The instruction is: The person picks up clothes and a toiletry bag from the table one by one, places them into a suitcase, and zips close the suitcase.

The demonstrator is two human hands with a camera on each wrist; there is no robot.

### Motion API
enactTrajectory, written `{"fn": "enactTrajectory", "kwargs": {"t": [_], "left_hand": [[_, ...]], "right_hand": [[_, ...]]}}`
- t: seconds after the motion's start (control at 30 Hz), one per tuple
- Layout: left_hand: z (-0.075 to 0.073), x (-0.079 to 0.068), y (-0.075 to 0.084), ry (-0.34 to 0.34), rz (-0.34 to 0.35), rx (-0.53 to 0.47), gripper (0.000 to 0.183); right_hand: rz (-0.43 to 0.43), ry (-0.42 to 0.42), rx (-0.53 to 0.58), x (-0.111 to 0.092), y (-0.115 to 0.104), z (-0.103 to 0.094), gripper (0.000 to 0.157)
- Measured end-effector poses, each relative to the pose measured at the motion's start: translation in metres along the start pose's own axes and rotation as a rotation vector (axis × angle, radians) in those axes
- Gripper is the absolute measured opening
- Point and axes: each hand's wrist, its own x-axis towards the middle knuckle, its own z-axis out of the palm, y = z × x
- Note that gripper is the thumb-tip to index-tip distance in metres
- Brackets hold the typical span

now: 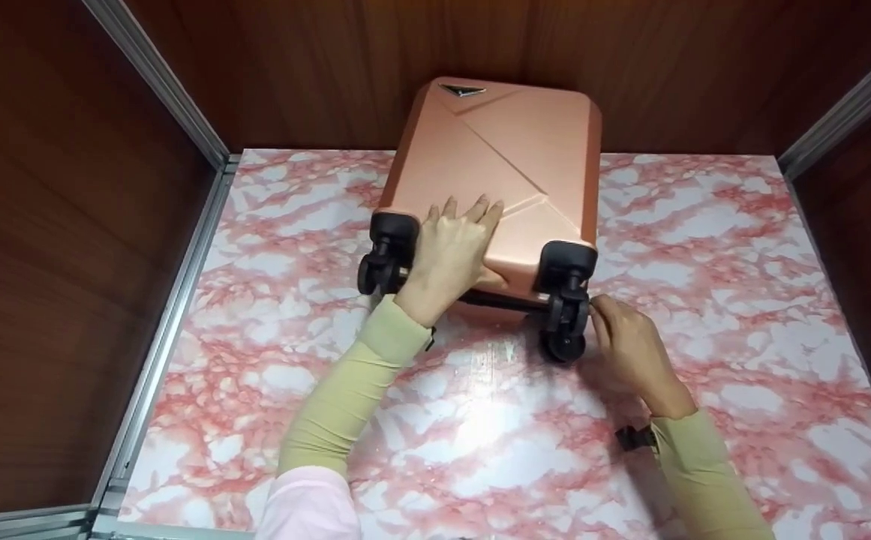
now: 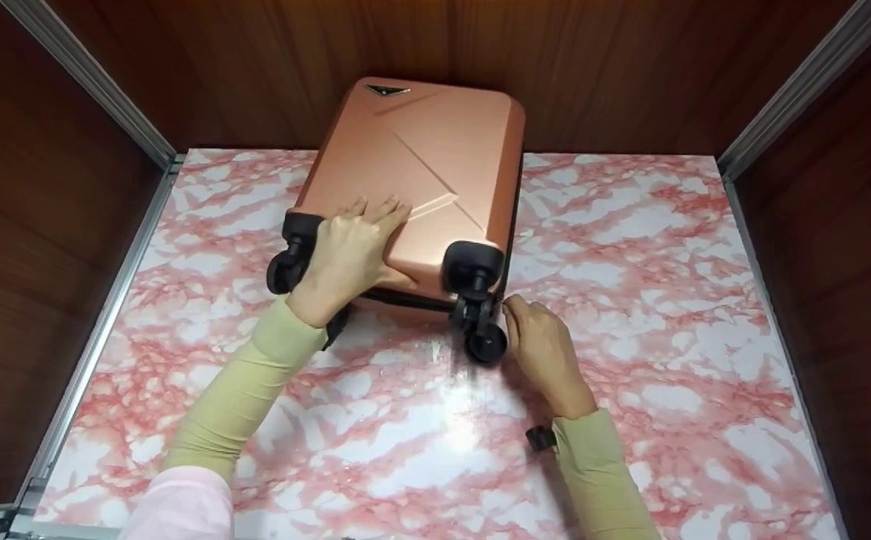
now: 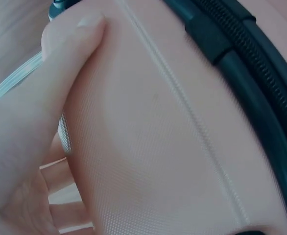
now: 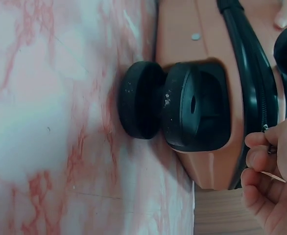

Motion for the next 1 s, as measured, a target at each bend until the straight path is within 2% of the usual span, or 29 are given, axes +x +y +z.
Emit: {"fn": "enactTrajectory", "kwargs": {"t": [0.27, 0.4, 0.67, 1.0], "left_hand": [[0.001, 0.004, 0.012, -0.008, -0.059, -0.009, 0.121], [0.002, 0.005, 0.016, -0.008, -0.082, -0.002, 0.121], [0.005, 0.006, 0.021, 0.005, -0.111, 0.002, 0.121], [0.008, 0.009, 0.026, 0.080, -0.132, -0.028, 0.120]], "right_hand": [[0.022, 0.025, -0.001, -0.003, 0.001, 0.001, 0.011], [0.015, 0.054, 0.020, -0.005, 0.000, 0.005, 0.008], [-0.002, 0.080, 0.075, -0.009, -0.007, 0.015, 0.013], [0.104, 0.210, 0.208, -0.017, -0.014, 0.035, 0.014]]}}
